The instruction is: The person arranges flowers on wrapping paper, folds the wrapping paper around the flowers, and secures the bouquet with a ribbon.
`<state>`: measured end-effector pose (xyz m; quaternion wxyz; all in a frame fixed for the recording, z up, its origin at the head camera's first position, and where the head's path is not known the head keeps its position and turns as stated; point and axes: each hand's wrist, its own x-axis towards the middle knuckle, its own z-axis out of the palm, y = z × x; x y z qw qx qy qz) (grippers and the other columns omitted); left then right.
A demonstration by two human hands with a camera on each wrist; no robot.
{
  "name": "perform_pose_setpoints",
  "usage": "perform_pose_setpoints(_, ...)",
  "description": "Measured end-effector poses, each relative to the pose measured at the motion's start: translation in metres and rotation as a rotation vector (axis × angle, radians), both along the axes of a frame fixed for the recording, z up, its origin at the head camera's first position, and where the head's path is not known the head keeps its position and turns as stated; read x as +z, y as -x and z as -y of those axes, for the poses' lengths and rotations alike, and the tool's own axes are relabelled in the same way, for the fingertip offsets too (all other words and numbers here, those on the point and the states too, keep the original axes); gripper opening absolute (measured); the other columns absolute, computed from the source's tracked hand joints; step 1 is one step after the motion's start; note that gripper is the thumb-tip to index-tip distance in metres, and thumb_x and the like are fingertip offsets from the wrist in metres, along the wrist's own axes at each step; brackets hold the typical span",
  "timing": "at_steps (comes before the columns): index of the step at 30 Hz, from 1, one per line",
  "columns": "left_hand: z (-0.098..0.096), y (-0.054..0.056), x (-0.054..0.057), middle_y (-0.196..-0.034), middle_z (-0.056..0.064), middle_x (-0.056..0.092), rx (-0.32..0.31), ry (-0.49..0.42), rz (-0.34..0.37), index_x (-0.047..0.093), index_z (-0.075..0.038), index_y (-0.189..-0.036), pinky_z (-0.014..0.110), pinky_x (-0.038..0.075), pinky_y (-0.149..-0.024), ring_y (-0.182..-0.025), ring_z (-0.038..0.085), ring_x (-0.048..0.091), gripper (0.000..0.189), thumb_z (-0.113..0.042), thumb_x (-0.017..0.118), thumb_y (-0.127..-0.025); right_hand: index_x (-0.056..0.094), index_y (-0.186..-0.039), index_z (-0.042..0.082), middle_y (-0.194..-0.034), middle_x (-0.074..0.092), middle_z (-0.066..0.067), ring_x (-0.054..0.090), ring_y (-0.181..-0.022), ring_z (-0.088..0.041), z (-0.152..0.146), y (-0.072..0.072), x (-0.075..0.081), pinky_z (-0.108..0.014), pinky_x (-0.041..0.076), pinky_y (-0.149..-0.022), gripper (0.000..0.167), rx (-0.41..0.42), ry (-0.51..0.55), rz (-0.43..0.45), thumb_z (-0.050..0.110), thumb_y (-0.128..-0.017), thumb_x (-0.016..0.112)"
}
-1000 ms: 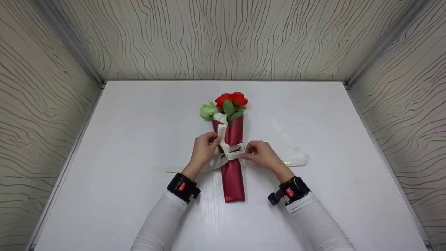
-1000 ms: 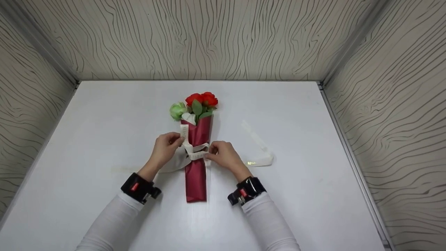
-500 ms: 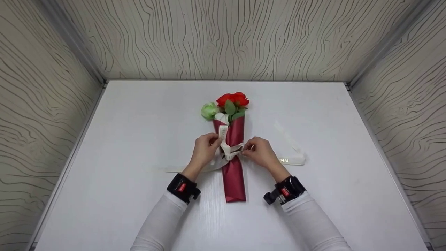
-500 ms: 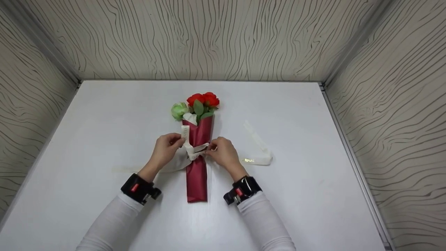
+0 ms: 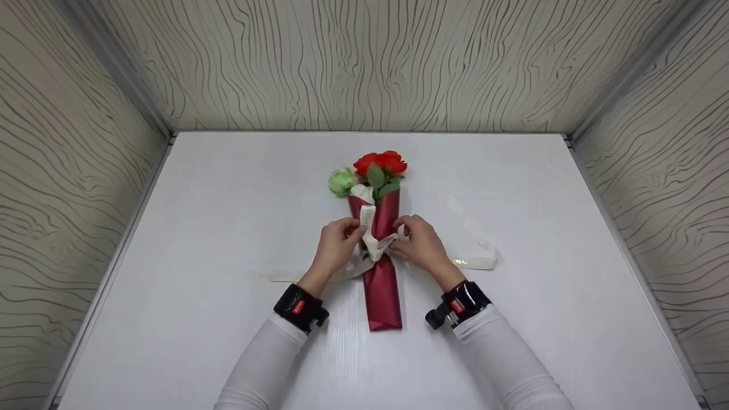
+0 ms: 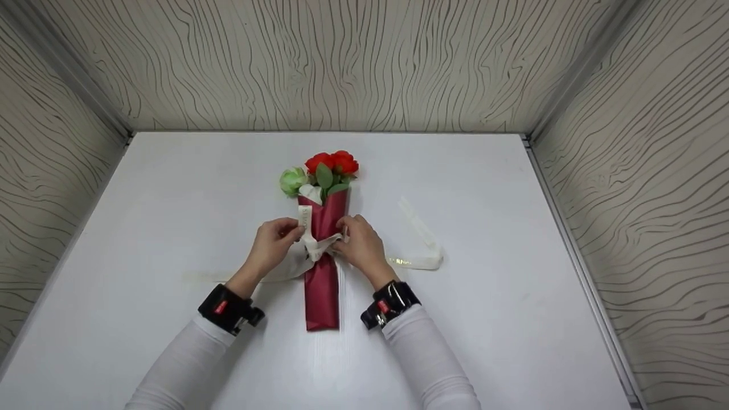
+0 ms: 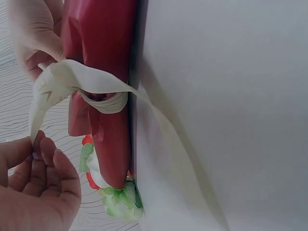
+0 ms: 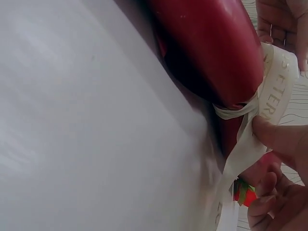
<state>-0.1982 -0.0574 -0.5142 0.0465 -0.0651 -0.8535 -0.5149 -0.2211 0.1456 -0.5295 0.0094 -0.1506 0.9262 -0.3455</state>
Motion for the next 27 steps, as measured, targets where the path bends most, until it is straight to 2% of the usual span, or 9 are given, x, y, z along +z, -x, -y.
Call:
perform_pose_setpoints(4,-0.001,0.0,0.001,-0.072,-0.003,0.06,-0.007,-0.004,0.005,0.066,-0.007,-0.088,0.023,0.044,-0.059,-0.064,0.008,0.054,0.014,-0.019,0.06,-0.085,0.064,-0.083,0.012,-0.079,0.048,-0.004,0.046,-0.069,-0.016,0.0,0.001,0.001,-0.03,0.039,-0.058,0.022,0.022,-0.044,0.018,0.022,-0.067,0.075)
perform_pose_setpoints(8,-0.001,-0.001,0.001,-0.072,-0.002,0.061,-0.015,-0.003,-0.001,0.067,-0.006,-0.089,0.023,0.045,-0.058,-0.064,0.008,0.054,0.015,-0.019,0.06,-0.085,0.059,-0.071,0.012,-0.076,0.046,-0.001,0.045,-0.068,-0.015,0.0,0.001,0.001,-0.029,0.039,-0.059,0.017,0.046,-0.05,0.009,0.018,-0.066,0.074)
perform_pose_setpoints(14,0.0,-0.003,0.001,-0.075,-0.003,0.062,-0.032,-0.024,-0.017,0.067,-0.007,-0.091,0.023,0.045,-0.06,-0.066,0.008,0.055,0.017,-0.021,0.061,-0.085,0.049,-0.063,0.013,-0.068,0.043,0.004,0.043,-0.06,-0.013,0.005,-0.002,-0.001,-0.028,0.037,-0.052,0.019,0.025,-0.082,-0.117,0.01,-0.064,0.068)
perform_pose_setpoints(18,-0.001,-0.005,0.0,-0.077,-0.003,0.062,-0.076,-0.065,-0.044,0.067,-0.009,-0.09,0.024,0.046,-0.061,-0.069,0.007,0.056,0.015,-0.021,0.061,-0.084,0.049,-0.06,0.015,-0.065,0.044,0.006,0.043,-0.056,-0.012,0.012,-0.004,-0.003,-0.029,0.038,-0.049,0.018,-0.025,-0.142,-0.213,0.007,-0.065,0.065)
perform_pose_setpoints(21,-0.002,-0.006,-0.001,-0.078,-0.004,0.062,-0.116,-0.109,-0.072,0.066,-0.01,-0.088,0.023,0.047,-0.062,-0.07,0.006,0.057,0.012,-0.02,0.062,-0.083,0.048,-0.058,0.015,-0.063,0.045,0.005,0.043,-0.054,-0.013,0.017,-0.005,-0.004,-0.032,0.038,-0.047,0.019,-0.07,-0.18,-0.244,0.008,-0.067,0.064)
perform_pose_setpoints(27,-0.003,-0.022,0.026,-0.079,0.009,0.063,-0.2,-0.158,-0.084,0.064,0.001,-0.085,0.034,0.047,-0.066,-0.072,0.016,0.056,0.007,-0.004,0.062,-0.081,0.048,-0.053,0.016,-0.058,0.047,0.004,0.047,-0.05,-0.017,0.024,-0.002,-0.004,-0.036,0.038,-0.043,0.03,-0.163,-0.212,-0.246,0.023,-0.08,0.059)
